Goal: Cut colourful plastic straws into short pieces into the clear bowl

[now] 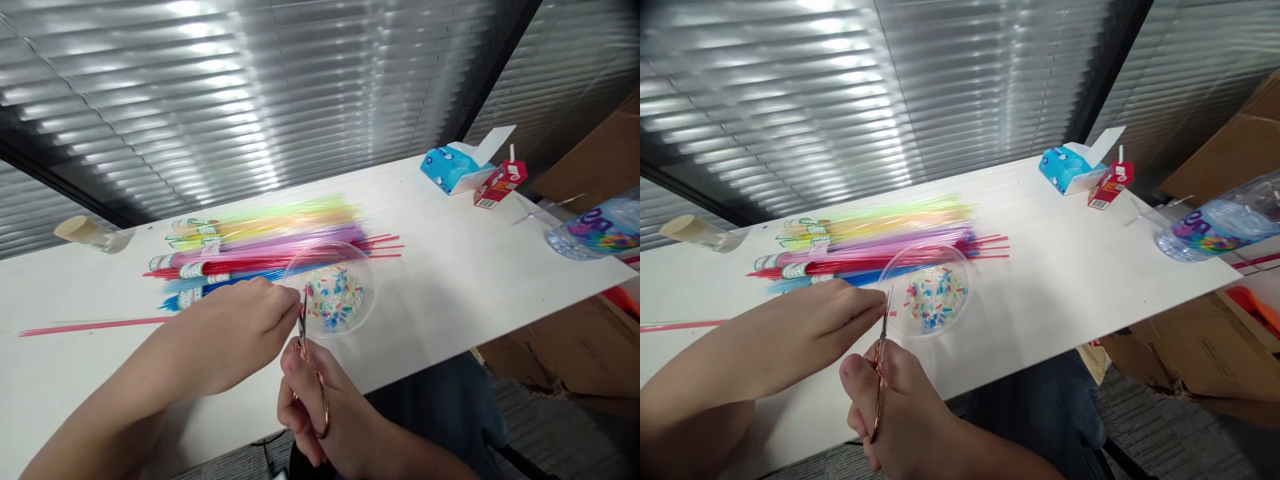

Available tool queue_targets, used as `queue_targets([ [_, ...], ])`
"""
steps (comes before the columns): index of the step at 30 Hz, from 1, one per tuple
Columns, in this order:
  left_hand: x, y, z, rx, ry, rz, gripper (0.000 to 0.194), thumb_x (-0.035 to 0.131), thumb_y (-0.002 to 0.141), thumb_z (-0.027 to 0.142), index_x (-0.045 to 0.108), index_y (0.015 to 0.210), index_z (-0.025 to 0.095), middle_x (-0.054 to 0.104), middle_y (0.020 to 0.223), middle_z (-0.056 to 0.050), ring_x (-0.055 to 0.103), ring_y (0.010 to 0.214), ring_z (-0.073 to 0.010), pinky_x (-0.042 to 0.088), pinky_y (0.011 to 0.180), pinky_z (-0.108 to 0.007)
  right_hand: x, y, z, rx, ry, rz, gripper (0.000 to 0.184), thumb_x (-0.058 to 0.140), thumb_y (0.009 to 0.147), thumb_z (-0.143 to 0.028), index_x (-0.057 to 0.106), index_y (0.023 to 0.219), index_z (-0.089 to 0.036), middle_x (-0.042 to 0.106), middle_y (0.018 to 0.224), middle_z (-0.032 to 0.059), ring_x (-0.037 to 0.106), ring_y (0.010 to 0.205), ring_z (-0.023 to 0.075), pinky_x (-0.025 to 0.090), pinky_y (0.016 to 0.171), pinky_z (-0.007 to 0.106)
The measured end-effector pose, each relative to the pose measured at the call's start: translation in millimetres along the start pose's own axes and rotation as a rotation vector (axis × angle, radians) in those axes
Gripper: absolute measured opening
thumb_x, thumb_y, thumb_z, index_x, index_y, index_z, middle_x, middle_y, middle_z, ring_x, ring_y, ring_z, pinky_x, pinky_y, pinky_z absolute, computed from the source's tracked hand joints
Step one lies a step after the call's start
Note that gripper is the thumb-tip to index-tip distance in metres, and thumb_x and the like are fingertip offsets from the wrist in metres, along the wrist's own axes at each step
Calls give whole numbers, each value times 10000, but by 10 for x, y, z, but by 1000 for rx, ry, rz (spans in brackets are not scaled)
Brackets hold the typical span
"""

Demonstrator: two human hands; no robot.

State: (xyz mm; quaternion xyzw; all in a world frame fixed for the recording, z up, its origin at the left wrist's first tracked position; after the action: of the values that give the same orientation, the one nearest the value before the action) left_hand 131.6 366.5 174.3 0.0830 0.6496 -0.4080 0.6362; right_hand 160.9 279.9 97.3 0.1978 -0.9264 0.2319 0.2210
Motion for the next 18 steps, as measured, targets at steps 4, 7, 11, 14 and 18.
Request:
queue_targets([
  [4, 10, -5, 8, -13, 2, -20, 360, 300, 941, 307, 507, 664, 208, 565, 637, -22, 503, 556, -160, 283, 498, -299, 1, 10, 7, 1, 15, -10, 652, 404, 756, -865, 351, 798, -216, 407, 518, -109, 320, 303, 17, 255, 346, 165],
  [7, 20, -11, -5, -19, -9, -20, 374, 285, 946, 318, 507, 665, 211, 564, 631, -19, 502, 551, -159, 278, 496, -302, 6, 17, 18, -19, 34, -15, 634, 415, 775, -846, 355, 778, -215, 410, 525, -103, 323, 301, 17, 244, 333, 163],
  [11, 27, -8, -10, -28, -5, -11, 373, 287, 940, 327, 497, 656, 210, 552, 622, -21, 489, 542, -158, 269, 493, -304, 10, 28, 26, -58, 40, -17, 597, 427, 827, -793, 374, 752, -203, 397, 513, -100, 315, 314, 10, 230, 326, 146],
  [14, 20, 5, -7, -43, 14, 7, 364, 282, 940, 328, 487, 664, 207, 551, 638, -24, 488, 559, -160, 279, 505, -301, -18, 41, 59, -57, 58, 20, 557, 473, 843, -752, 390, 821, -202, 421, 511, -110, 311, 309, 8, 227, 319, 130],
  [18, 20, 35, -2, -48, 18, 21, 354, 284, 945, 335, 487, 685, 208, 560, 661, -23, 494, 580, -162, 291, 517, -295, -19, 72, 120, -49, 92, 16, 541, 487, 845, -742, 375, 840, -213, 423, 499, -121, 297, 283, 16, 246, 286, 129],
])
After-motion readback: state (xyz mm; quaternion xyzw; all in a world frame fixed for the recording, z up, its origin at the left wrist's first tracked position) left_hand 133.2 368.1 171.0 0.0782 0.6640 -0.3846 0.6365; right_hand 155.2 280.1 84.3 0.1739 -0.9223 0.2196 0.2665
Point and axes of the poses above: each hand's wrist, its own y-axis towards the middle knuckle, its own x-axis out of the palm, z = x × y, the point moved 8 cm from there along y, towards the middle knuckle
